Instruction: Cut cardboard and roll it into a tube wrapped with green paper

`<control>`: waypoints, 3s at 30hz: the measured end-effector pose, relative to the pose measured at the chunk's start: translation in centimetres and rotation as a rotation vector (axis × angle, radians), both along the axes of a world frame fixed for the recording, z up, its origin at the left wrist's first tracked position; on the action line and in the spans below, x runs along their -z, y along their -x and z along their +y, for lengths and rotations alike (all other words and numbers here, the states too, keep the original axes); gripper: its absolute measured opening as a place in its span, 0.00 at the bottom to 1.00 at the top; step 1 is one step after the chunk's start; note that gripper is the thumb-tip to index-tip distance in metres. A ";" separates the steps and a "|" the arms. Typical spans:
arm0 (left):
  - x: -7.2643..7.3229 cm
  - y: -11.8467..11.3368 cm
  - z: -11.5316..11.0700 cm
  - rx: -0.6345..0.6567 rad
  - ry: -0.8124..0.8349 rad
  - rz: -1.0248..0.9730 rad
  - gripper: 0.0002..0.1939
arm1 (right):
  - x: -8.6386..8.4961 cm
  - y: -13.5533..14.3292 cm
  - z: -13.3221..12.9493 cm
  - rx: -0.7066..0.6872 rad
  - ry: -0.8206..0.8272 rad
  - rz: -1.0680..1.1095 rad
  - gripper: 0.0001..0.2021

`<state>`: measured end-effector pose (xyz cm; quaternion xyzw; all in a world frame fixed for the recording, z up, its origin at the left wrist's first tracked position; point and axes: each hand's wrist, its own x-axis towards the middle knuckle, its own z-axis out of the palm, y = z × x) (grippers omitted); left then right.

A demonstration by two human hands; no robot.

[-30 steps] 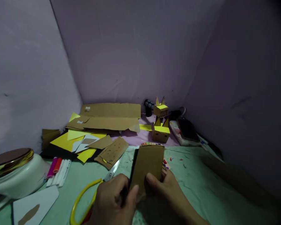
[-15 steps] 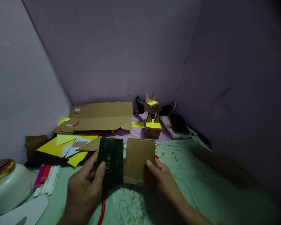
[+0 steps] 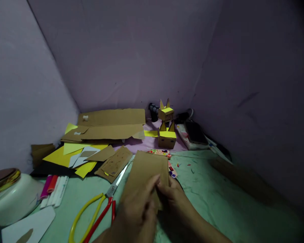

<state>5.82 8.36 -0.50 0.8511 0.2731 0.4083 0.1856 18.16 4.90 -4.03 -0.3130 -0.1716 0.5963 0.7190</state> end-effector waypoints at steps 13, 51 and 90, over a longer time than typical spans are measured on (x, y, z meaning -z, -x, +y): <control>0.3 -0.3 1.8 -0.273 0.756 -0.083 0.17 | -0.4 1.3 -0.4 0.020 0.053 -0.121 0.22; 0.1 1.5 1.9 0.587 1.605 -0.500 0.27 | -1.0 0.7 -2.1 -0.298 0.167 -0.048 0.20; -0.1 -0.3 1.3 0.061 1.378 -0.365 0.25 | -0.6 0.0 -0.5 0.366 0.019 -0.972 0.07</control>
